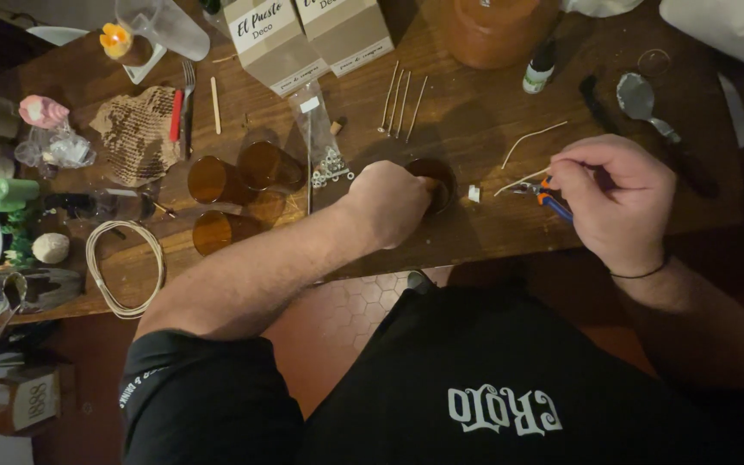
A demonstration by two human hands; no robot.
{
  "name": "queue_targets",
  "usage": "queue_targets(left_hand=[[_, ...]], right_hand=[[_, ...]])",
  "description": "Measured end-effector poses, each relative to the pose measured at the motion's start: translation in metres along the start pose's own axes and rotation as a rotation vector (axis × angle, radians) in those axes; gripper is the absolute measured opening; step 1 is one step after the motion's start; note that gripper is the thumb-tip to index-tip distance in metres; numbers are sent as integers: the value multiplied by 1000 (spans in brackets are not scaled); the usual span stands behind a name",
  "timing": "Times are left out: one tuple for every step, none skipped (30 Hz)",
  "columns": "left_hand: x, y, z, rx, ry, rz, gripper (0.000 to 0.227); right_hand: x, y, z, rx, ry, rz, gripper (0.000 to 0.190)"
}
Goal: Prepare candle jars by threading wicks through metal tabs, crimping them, applying adhesive, and securing them to the bottom of the jars.
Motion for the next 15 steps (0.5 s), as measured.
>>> queue_targets(left_hand=[[2, 2, -1, -1, 1, 0, 74], [2, 3, -4, 5, 19, -16, 77], [1, 4, -5, 12, 37, -31, 80], [6, 14, -9, 12, 38, -31, 80], [15, 26, -9, -32, 85, 8, 76], [25, 37, -10, -76, 132, 46, 73], [20, 46, -18, -79, 133, 45, 73], [39, 65, -24, -202, 346, 283, 66], [55, 89, -36, -319, 555, 529, 63], [54, 93, -37, -320, 553, 532, 63], [67, 114, -49, -384, 698, 772, 44], [74, 137, -64, -451, 840, 1014, 30], [71, 127, -66, -453, 841, 1018, 30], [63, 119, -85, -311, 955, 1086, 18], [52, 113, -103, -164, 1066, 1152, 16]], right_hand=[[0, -1, -1, -1, 0, 0, 12], [-1, -2, -2, -7, 5, -8, 12], [-2, -3, -3, -12, 10, -15, 12], [-2, -3, -4, -12, 10, -15, 12], [-1, -4, -4, -20, 0, -18, 12], [-1, -4, -4, -27, -11, -21, 11], [-1, -7, -4, -31, -10, -21, 11], [1, -8, 0, -62, -34, -4, 13], [3, -10, 4, -89, -56, 16, 16], [4, -12, 6, -86, -53, 18, 16], [4, -14, 9, -93, -119, 30, 15], [4, -17, 13, -99, -184, 41, 14], [3, -25, 6, -99, -180, 40, 14], [-2, -34, -1, -99, -178, -4, 12], [-7, -42, -9, -95, -175, -48, 14]])
Point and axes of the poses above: each hand's wrist, its own y-axis away from the middle knuckle, its own x-axis out of the back of the hand, z = x × y, the point moved 10 cm from there along -y, towards the middle knuckle, and after that the axes turned 11 degrees about -z, right-handed, at the moved point
